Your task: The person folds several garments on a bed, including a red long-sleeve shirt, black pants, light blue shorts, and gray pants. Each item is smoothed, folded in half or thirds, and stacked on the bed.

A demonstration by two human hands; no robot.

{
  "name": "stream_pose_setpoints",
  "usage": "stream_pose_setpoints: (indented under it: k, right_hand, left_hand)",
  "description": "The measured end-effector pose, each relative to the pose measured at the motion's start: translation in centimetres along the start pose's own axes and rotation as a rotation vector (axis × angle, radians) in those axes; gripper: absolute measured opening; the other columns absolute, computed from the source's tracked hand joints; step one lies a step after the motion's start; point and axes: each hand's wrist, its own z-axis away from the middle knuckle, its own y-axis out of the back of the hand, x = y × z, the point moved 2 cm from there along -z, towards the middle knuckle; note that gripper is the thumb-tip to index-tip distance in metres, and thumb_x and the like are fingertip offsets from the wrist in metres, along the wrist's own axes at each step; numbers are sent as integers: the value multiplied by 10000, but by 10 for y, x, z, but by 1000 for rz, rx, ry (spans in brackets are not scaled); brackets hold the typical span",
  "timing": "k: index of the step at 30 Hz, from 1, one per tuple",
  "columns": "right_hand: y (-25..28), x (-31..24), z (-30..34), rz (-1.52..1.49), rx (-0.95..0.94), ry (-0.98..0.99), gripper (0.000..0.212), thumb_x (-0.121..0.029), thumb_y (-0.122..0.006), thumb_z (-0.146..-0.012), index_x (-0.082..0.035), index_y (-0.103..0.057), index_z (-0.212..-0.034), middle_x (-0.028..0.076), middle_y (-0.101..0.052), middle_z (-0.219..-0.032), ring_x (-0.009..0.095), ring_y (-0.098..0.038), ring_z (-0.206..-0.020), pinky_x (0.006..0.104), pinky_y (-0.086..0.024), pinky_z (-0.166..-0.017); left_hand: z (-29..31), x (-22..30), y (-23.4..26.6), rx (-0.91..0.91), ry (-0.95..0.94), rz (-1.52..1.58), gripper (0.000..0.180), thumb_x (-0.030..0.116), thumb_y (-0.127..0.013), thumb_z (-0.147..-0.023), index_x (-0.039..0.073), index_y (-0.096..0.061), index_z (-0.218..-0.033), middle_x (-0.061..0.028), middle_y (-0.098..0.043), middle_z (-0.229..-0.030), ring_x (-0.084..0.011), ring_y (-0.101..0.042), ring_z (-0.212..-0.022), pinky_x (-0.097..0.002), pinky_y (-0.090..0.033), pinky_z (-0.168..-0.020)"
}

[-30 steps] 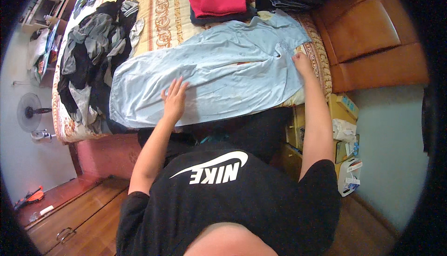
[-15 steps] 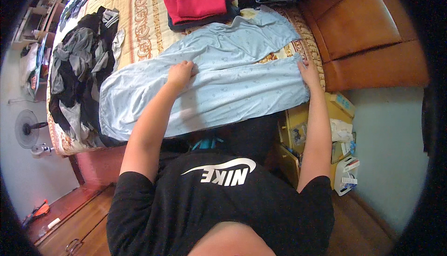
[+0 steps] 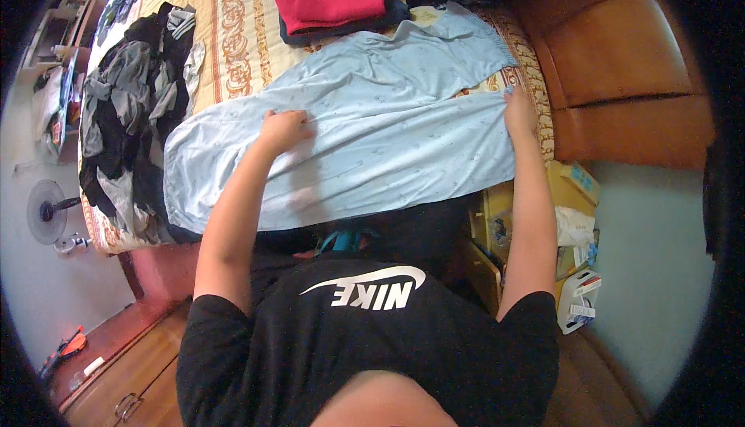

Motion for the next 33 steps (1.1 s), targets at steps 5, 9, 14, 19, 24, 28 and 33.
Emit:
stream_pose_setpoints:
  k: [5, 9, 14, 19, 24, 28, 33]
  right_hand:
    - [8, -16, 5, 63, 61, -18, 184, -152, -524, -816, -25, -498, -947, 180, -555, -1024, 354, -540, -932, 455, -425, -753]
    - [31, -60, 10, 146, 342, 148, 292, -146, -547, -797, -41, -508, -1067, 151, -513, -1122, 302, -489, -1047, 403, -412, -838]
    - [17, -124, -28, -47, 279, 415, 363, -108, -566, -758, -35, -491, -1105, 121, -472, -1178, 285, -432, -1112, 415, -374, -909]
    - [-12, -181, -65, 27, 293, 784, 309, -123, -460, -826, -73, -495, -1129, 127, -486, -1162, 279, -447, -1105, 421, -410, -878]
    - [-12, -197, -74, 192, -141, 576, 320, -131, -441, -807, -121, -511, -1119, 138, -526, -1060, 305, -524, -989, 424, -462, -773]
    - [-7, -190, -82, 392, -229, 478, 292, -132, -461, -785, -112, -535, -1066, 150, -538, -986, 323, -567, -873, 431, -477, -722]
    - [2, -154, -93, 396, -46, 420, 214, -153, -440, -805, -97, -594, -942, 189, -507, -1081, 339, -599, -832, 444, -492, -689]
  left_hand:
    - [16, -41, -3, 22, 171, 141, 224, 300, -546, -786, 104, -618, -868, -118, -639, -793, -278, -597, -815, -403, -404, -759]
    - [19, -88, 5, 153, 342, 291, 235, 246, -533, -798, 103, -597, -972, -129, -626, -896, -291, -589, -849, -388, -446, -732]
    - [-16, -127, 9, 606, 219, 13, 314, 132, -516, -773, 98, -541, -1084, -140, -518, -1148, -293, -532, -992, -398, -447, -784]
    - [-55, -147, 5, 116, 277, 251, 222, 168, -543, -756, 47, -571, -940, -170, -590, -1003, -291, -591, -859, -376, -468, -732]
    - [-40, -125, 24, -219, 119, 355, 372, 379, -594, -771, 33, -599, -905, -157, -631, -848, -286, -604, -806, -374, -463, -703]
    - [-26, -99, 43, -395, 35, 353, 488, 484, -577, -776, 14, -612, -902, -145, -631, -869, -288, -599, -799, -355, -458, -697]
    - [-46, -155, 33, 158, 182, 305, 259, 308, -552, -791, 76, -631, -875, -160, -621, -761, -291, -604, -723, -380, -458, -656]
